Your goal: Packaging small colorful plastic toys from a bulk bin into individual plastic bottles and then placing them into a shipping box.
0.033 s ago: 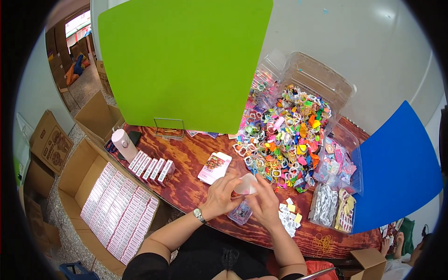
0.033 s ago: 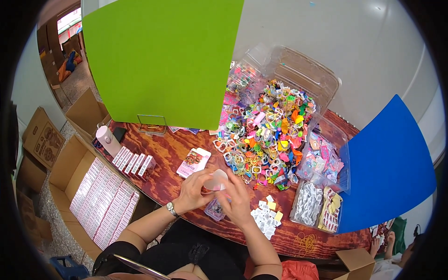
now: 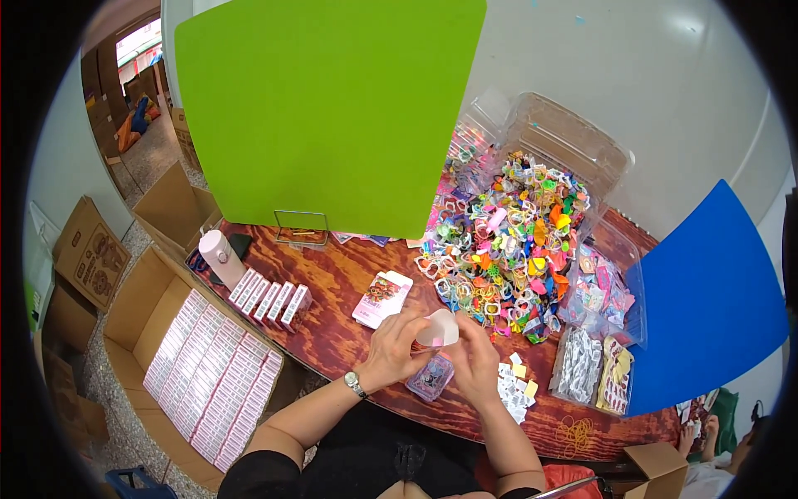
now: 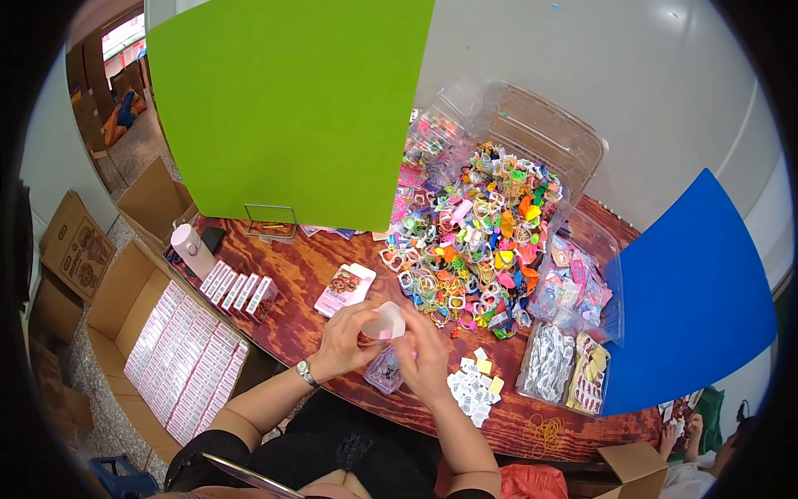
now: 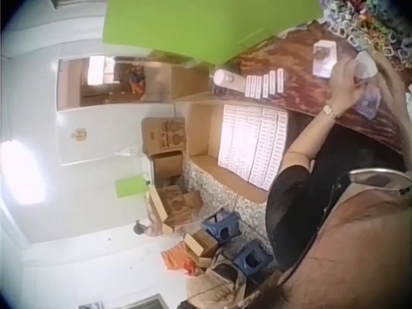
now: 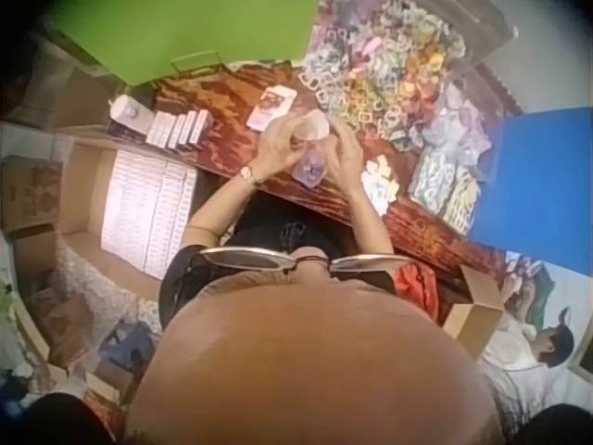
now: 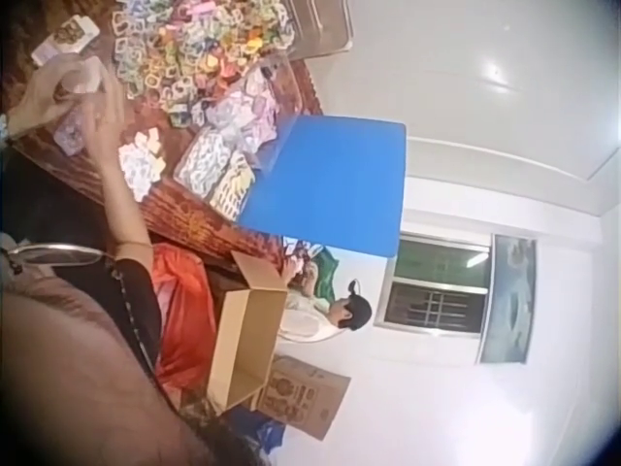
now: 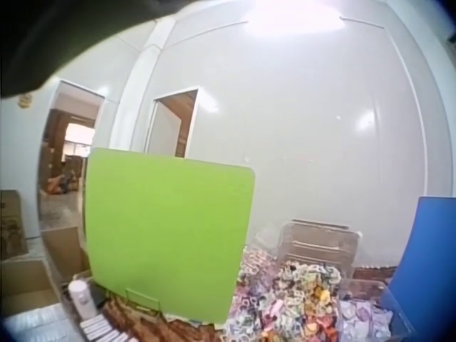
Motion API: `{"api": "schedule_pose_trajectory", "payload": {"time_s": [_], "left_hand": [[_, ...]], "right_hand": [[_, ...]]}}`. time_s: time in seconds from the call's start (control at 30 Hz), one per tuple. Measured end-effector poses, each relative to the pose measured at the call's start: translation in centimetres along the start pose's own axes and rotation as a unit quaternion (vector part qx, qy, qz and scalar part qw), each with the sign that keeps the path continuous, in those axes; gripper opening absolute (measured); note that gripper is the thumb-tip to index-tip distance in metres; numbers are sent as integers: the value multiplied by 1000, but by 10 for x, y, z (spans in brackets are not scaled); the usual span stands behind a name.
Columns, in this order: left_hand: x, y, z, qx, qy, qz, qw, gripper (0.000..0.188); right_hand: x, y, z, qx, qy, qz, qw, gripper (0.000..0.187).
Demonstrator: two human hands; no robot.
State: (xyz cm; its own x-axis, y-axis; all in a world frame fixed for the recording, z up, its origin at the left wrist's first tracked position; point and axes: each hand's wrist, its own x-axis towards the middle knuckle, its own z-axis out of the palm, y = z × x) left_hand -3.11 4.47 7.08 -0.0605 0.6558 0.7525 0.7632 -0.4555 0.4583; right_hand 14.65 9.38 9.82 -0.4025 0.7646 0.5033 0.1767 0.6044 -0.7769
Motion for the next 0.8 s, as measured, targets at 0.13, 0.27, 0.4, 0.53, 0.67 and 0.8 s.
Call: {"api": "schedule_pose_trajectory", "payload": {"time_s": [0.13, 0.27, 0.4, 0.53, 0.67, 0.8], "left_hand": [[-1, 2, -1, 16, -3, 25, 1000, 63], [-4, 3, 1, 27, -8, 16, 999, 68], [-5, 3, 1, 36, -12, 3, 999, 77], [-12, -1, 6, 41, -4, -8, 999, 85], [-14, 0, 7, 15, -3, -30, 999, 96], [-13, 1, 5, 14, -6, -55, 998, 102]], "right_hand": [[0, 18, 14, 297, 48, 198, 933, 23], [3, 2, 20, 241, 40, 147, 958, 21], [3, -18, 20, 86, 56, 66, 993, 22], [-1, -18, 22, -44, 36, -40, 998, 25], [3, -23, 19, 20, 16, 42, 999, 25], [6, -25, 18, 4, 21, 29, 999, 23]]}}
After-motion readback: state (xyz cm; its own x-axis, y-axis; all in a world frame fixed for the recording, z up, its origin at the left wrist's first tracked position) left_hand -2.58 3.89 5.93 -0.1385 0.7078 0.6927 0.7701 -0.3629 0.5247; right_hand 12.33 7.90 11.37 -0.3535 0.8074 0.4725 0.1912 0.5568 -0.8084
